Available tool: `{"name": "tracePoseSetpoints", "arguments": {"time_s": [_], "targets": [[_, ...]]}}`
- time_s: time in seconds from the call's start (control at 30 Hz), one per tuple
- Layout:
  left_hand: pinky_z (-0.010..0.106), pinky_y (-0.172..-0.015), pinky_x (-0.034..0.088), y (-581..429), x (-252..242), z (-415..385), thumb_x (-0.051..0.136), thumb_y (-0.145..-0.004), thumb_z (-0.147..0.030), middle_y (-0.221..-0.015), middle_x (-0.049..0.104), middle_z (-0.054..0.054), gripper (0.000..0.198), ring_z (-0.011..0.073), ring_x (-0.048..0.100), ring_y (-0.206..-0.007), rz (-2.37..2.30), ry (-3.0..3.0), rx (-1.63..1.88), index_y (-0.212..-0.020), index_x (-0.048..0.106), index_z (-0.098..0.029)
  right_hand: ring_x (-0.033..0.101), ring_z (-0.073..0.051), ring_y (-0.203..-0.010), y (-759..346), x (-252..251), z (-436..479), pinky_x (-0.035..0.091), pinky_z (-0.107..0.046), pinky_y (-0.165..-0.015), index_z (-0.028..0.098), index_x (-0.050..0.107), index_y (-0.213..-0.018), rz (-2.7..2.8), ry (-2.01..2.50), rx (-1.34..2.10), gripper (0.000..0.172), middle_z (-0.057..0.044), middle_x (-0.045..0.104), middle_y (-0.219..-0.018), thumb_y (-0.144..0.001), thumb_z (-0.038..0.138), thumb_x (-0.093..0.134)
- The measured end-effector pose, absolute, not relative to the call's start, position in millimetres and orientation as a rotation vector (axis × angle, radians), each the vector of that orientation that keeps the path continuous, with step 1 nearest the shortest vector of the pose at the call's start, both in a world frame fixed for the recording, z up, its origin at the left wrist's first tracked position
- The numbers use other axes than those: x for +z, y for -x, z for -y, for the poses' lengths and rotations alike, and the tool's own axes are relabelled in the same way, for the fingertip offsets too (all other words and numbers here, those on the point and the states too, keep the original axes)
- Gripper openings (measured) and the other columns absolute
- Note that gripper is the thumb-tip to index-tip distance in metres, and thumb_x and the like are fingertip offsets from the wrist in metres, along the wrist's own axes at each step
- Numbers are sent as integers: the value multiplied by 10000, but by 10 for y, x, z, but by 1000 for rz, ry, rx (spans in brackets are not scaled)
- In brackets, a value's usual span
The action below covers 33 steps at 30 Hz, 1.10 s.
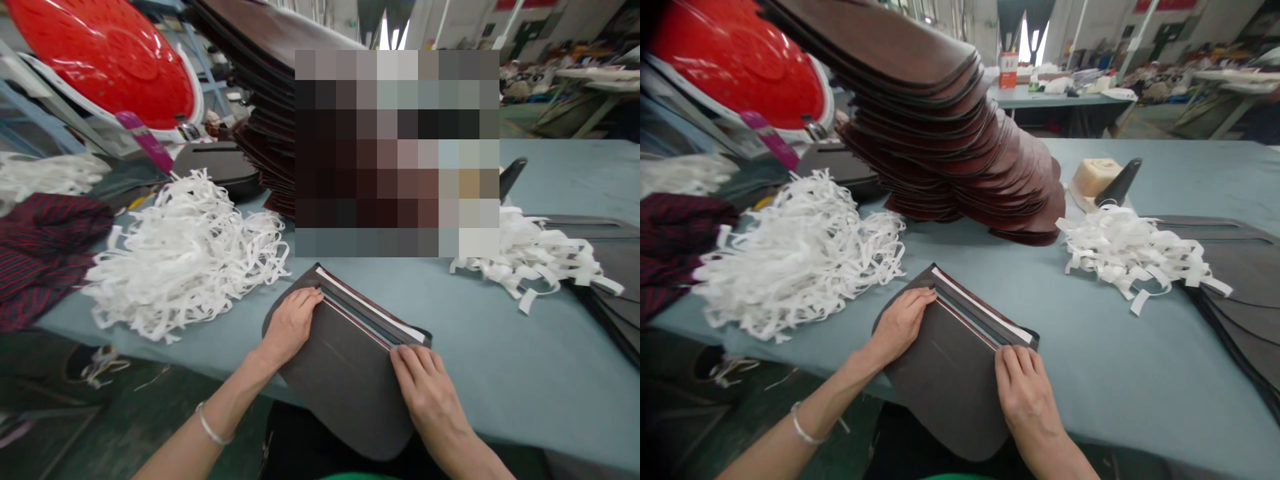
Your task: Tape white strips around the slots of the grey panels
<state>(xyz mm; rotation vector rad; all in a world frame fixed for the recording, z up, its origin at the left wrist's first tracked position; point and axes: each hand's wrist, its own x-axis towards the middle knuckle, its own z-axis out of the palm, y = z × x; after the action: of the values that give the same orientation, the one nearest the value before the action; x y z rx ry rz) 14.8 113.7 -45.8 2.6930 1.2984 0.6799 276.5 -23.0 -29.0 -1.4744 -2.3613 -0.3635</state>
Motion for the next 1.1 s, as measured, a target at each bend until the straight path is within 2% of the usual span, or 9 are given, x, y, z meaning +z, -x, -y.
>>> {"name": "tracePoseSetpoints", "arguments": {"time_s": [0.17,0.23,0.3,0.4,0.57,0.73,0.87,0.97,1.1], "targets": [[429,-1048,381,-465,-314,-852,395,-925,-131,-1187,603,77,306,223,473,-1216,-1292,-2752,604,-1181,555,-183,496,-280,-992,-2756,-318,221,465,-430,-827,48,617,-1059,2283,1490,-310,321,-170,584,-1049,-906,90,338],[421,-1067,355,-686,-258,-621,408,-941,-226,-1222,592,63,311,221,469,-1224,-1151,-2780,524,-1225,529,-191,504,-274,-1004,-2767,-347,209,461,-431,-846,61,606,-1074,2274,1464,-340,343,-163,586,-1064,-917,95,304],[415,-1094,322,-843,-229,-449,422,-939,-359,-1319,538,67,410,227,431,-1270,-1032,-2795,453,-1304,462,-177,518,-263,-971,-2791,-374,195,460,-428,-843,66,598,-1087,2284,1429,-358,354,-152,596,-1034,-926,110,286],[441,-1123,270,-816,-216,-449,415,-933,-425,-1373,501,57,463,221,400,-1307,-1119,-2758,409,-1338,423,-199,525,-256,-945,-2823,-386,173,454,-428,-839,79,595,-1093,2292,1409,-343,357,-142,603,-1014,-937,140,280],[498,-1111,268,-421,-239,-824,429,-931,-359,-1367,500,101,425,245,399,-1313,-1401,-2713,416,-1317,437,-181,516,-243,-936,-2807,-342,178,442,-419,-833,64,591,-1085,2277,1397,-277,331,-148,604,-998,-924,103,304],[502,-1085,314,-372,-288,-933,452,-921,-290,-1319,526,117,370,260,436,-1275,-1430,-2742,495,-1272,469,-176,500,-202,-874,-2893,-315,177,425,-385,-799,138,598,-976,2120,1449,-71,200,-90,586,-921,-910,102,412],[478,-1044,364,-648,-231,-827,433,-913,-203,-1202,568,112,297,257,479,-1190,-1409,-2690,622,-1197,513,-168,483,-228,-975,-3086,-334,62,417,-395,-825,129,558,-1082,1927,1604,-122,211,-111,568,-1031,-890,107,473],[441,-1043,371,-1019,-166,-708,409,-894,-130,-1235,529,109,392,241,462,-1176,-1214,-2663,608,-1281,451,-172,490,-219,-952,-3173,-389,-62,428,-370,-798,133,539,-1139,1897,1700,-57,252,-101,573,-1021,-892,143,487],[417,-956,442,-1420,-140,-611,407,-855,-65,-1174,546,93,497,238,495,-1074,-1106,-2644,463,-1333,414,-199,492,-183,-882,-3183,-444,-150,414,-321,-750,181,591,-1045,1947,1679,42,209,-62,577,-957,-902,121,451]]}}
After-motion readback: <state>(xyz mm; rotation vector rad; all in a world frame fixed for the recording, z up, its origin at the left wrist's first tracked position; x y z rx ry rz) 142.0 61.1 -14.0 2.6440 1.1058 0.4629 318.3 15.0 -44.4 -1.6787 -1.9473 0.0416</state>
